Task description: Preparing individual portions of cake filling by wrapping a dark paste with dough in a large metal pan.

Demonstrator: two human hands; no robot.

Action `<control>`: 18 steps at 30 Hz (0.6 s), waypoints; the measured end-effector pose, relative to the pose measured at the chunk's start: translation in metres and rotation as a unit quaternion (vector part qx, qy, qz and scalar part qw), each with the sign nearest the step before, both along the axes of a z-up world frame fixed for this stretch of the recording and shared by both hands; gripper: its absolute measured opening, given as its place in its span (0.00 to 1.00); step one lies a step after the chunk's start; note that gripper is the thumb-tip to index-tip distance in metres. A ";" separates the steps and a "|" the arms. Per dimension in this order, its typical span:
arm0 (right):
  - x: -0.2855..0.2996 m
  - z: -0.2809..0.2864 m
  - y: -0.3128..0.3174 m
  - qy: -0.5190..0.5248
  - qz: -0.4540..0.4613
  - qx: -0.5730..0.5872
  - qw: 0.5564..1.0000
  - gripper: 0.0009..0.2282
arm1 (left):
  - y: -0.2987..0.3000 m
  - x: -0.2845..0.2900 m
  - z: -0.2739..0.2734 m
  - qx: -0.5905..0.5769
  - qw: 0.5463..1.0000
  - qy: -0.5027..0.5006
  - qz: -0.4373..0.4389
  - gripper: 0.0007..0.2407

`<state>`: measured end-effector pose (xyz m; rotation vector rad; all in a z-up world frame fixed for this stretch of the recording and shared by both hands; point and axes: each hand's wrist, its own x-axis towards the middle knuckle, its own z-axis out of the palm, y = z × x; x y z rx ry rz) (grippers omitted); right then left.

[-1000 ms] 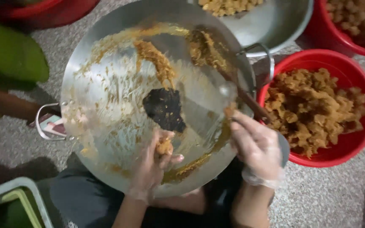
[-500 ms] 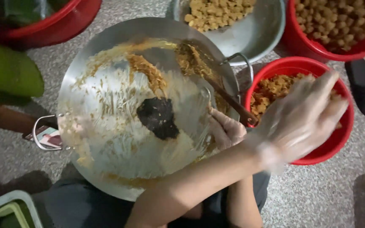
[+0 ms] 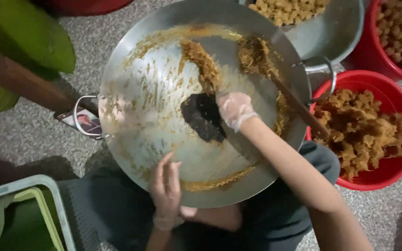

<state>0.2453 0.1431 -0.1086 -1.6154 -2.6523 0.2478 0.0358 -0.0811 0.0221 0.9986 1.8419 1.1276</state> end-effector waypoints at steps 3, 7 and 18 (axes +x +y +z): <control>-0.011 0.002 0.006 -0.020 0.024 0.054 0.998 0.05 | 0.006 0.001 0.009 0.031 0.999 0.025 -0.036 0.13; -0.022 0.019 -0.005 -0.113 0.033 0.091 0.989 0.17 | 0.007 0.000 0.011 0.067 0.997 0.028 -0.031 0.12; -0.051 -0.009 0.008 -0.198 -0.019 -0.057 0.978 0.23 | 0.002 -0.004 -0.001 0.085 0.995 0.038 -0.030 0.12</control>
